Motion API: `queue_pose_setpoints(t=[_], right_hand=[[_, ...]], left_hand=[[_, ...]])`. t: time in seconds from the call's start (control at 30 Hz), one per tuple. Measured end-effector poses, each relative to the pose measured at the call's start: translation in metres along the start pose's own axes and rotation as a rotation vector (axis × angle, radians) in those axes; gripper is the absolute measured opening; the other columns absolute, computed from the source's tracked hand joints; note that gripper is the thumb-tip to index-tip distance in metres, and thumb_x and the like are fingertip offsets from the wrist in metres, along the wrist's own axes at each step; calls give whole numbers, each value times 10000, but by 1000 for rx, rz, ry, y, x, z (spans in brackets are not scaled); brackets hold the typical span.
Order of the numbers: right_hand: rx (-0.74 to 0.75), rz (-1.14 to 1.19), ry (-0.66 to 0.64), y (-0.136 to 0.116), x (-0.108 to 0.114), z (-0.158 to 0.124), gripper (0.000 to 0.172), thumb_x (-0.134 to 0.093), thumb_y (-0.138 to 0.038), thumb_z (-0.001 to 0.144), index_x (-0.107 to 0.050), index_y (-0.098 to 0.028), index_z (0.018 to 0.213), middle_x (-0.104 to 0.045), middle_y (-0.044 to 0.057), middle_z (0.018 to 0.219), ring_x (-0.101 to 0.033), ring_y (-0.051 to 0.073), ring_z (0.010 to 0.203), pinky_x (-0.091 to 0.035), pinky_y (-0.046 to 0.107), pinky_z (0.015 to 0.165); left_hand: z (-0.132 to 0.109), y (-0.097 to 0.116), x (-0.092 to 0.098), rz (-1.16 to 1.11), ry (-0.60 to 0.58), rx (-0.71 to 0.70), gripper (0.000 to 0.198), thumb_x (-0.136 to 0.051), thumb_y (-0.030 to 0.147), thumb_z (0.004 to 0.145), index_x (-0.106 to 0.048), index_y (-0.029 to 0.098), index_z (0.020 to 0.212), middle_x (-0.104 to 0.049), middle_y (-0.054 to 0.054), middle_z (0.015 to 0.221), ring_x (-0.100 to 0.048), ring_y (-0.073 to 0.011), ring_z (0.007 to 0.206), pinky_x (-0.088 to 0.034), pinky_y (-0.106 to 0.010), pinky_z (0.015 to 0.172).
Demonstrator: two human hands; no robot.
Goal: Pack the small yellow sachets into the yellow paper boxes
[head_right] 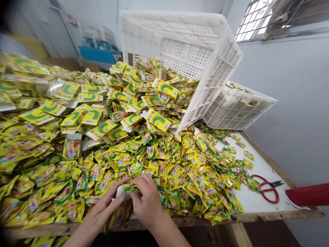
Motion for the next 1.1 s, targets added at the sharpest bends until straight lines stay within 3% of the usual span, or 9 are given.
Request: queue_pose_setpoints(t=[0.1, 0.23, 0.33, 0.43, 0.5, 0.67, 0.77, 0.93, 1.1], right_hand=[[98, -82, -243, -16, -4, 3, 219, -623, -108, 833, -620, -220, 1021, -648, 43, 993, -570, 204, 951, -429, 329, 887], [95, -200, -454, -36, -4, 7, 335, -628, -105, 818, -582, -229, 1126, -623, 44, 1059, -572, 194, 964, -447, 280, 824], [10, -245, -371, -34, -1, 12, 404, -627, -119, 836, -534, -220, 1216, -610, 48, 1077, -574, 179, 900, -449, 270, 782], [19, -307, -276, -25, -6, 14, 163, -648, -140, 858, -632, -212, 1004, -615, 31, 965, -546, 186, 908, -434, 287, 793], [103, -378, -310, -21, -14, 11, 27, -697, -218, 845, -671, -213, 851, -607, 45, 1000, -505, 222, 1002, -417, 339, 852], [177, -317, -352, -21, -18, 4, 104, -736, -348, 816, -710, -248, 815, -606, 44, 1065, -465, 259, 1105, -372, 449, 966], [-19, -34, -171, -12, -4, 1, 93, -632, -275, 892, -713, -233, 876, -631, 50, 1018, -553, 204, 991, -443, 374, 906], [-615, 581, -121, 31, -20, -26, 263, -729, -408, 776, -620, -194, 883, -589, -35, 689, -470, 82, 447, -386, 191, 405], [-623, 612, -82, 37, -31, -26, 206, -761, -350, 733, -685, -189, 837, -533, -51, 617, -382, 49, 380, -297, 156, 329]], left_hand=[[-10, -19, 1, 4, 29, 26, 703, -769, 359, 718, -507, 279, 1365, -567, -63, 1405, -487, -308, 1321, -403, -400, 1096], [-12, -31, -4, 13, 89, 62, 557, -723, 380, 756, -596, 243, 1281, -669, -77, 1264, -552, -335, 1242, -415, -469, 1072], [-9, -23, -9, -153, 57, 29, 450, -694, 384, 794, -643, 245, 1219, -669, -55, 1267, -574, -299, 1221, -439, -409, 1056], [-9, -21, -12, -255, 51, 28, 415, -746, 360, 747, -689, 225, 1136, -716, -58, 1168, -645, -293, 1098, -503, -372, 973], [-10, -26, -12, -245, 76, 22, 443, -770, 325, 716, -687, 219, 1138, -725, -65, 1140, -652, -300, 1072, -510, -376, 953], [-14, -39, -13, -221, 95, 6, 390, -729, 275, 741, -685, 229, 1125, -721, -57, 1141, -635, -291, 1089, -497, -366, 959], [-14, -40, -14, -233, 61, 55, 344, -738, 338, 747, -705, 221, 1069, -752, -52, 1027, -672, -283, 984, -528, -358, 889], [-23, -37, -10, -160, 32, 39, 387, -703, 423, 779, -707, 279, 1139, -716, -57, 1176, -626, -308, 1124, -462, -423, 1027], [-32, -41, 3, -347, 115, 251, 450, -555, 530, 863, -710, 240, 1170, -698, -73, 1226, -571, -307, 1235, -415, -460, 1084]])
Point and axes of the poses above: each hand's wrist, its own z-axis towards the middle knuckle, its own x-axis out of the back of the hand, y = z × x, the point moved 5 cm from there along z, towards the middle knuckle
